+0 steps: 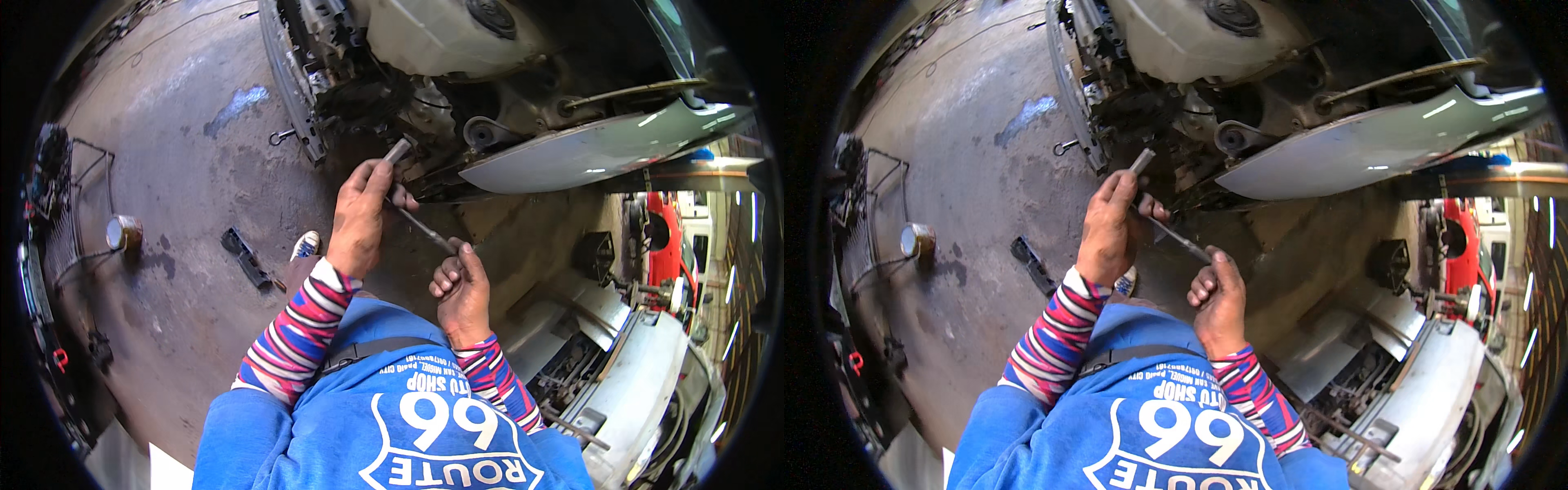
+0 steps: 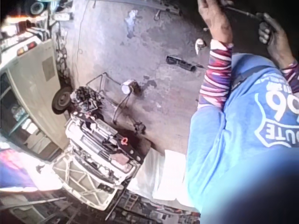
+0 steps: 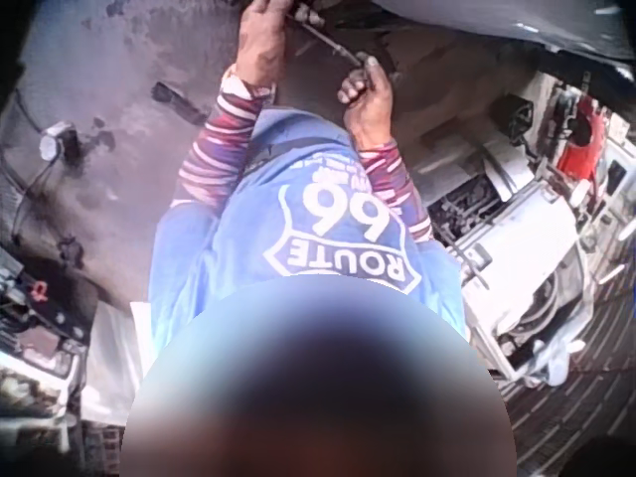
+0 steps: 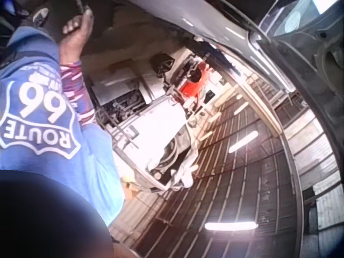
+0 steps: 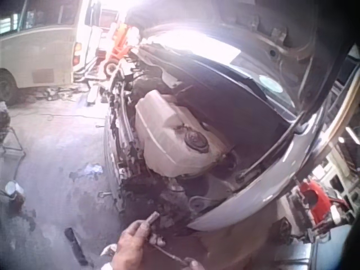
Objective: The person works on the front of a white car with the hood open, using a wrench to tighten bolts on the front bumper and fender area. The person repeatedly positions the wrench, applies torque, and repositions to access different fasteners along the bumper and wheel arch.
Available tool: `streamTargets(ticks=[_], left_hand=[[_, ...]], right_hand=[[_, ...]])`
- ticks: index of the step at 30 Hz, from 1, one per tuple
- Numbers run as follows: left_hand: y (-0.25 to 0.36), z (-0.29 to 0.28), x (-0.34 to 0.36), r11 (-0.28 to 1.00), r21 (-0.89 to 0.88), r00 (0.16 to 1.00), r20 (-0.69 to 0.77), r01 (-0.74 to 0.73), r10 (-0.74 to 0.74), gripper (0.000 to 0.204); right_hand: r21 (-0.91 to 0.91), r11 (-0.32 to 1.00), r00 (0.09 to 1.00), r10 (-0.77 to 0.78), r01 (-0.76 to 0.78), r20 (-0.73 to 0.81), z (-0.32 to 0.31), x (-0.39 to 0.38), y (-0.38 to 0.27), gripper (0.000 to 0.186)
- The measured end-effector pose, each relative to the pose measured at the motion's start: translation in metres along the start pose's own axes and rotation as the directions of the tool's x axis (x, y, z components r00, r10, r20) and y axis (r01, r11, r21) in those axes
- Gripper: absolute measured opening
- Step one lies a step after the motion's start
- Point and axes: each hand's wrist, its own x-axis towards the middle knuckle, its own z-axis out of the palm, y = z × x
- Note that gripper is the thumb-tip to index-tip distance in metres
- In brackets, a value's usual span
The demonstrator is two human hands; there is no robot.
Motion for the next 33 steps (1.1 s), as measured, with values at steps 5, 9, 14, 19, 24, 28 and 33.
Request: streamTargets(ticks=[5,9,14,19,24,28,33], left_hand=[[-0.017,0.004,0.032,0.656,0.709,0.957,0.094,-0.258,0.275,0.018],[-0.034,0.007,0.056,0.437,0.746,0.852,0.340,-0.502,0.398,0.012],[-0.052,0.002,0.073,0.279,0.711,0.741,0.494,-0.645,0.455,0.016],[-0.050,-0.004,0.079,0.069,0.747,0.715,0.600,-0.661,0.358,0.018],[-0.035,-0.005,0.085,-0.205,0.653,0.582,0.749,-0.729,0.316,0.016],[-0.034,0.000,0.081,-0.118,0.712,0.659,0.691,-0.693,0.298,0.015],[-0.049,0.009,0.071,0.272,0.741,0.771,0.493,-0.615,0.403,0.016]], right_hand=[[-0.022,0.972,0.972,0.233,-0.233,0.001,-0.034,0.013,-0.001,0.017],[-0.086,0.956,0.960,0.279,-0.280,-0.017,-0.040,0.029,-0.003,0.015],[-0.119,0.960,0.966,0.258,-0.253,0.032,-0.042,0.059,-0.010,0.013],[-0.061,0.994,0.993,0.094,-0.089,0.076,-0.039,0.117,-0.035,0.011],[-0.022,1.000,0.985,-0.008,0.012,0.174,-0.038,0.159,-0.038,0.018],[0.059,0.998,0.992,0.021,-0.029,0.124,-0.033,0.163,-0.029,0.024],[0.219,0.973,0.971,0.017,-0.071,0.240,-0.014,0.163,-0.028,0.028]])
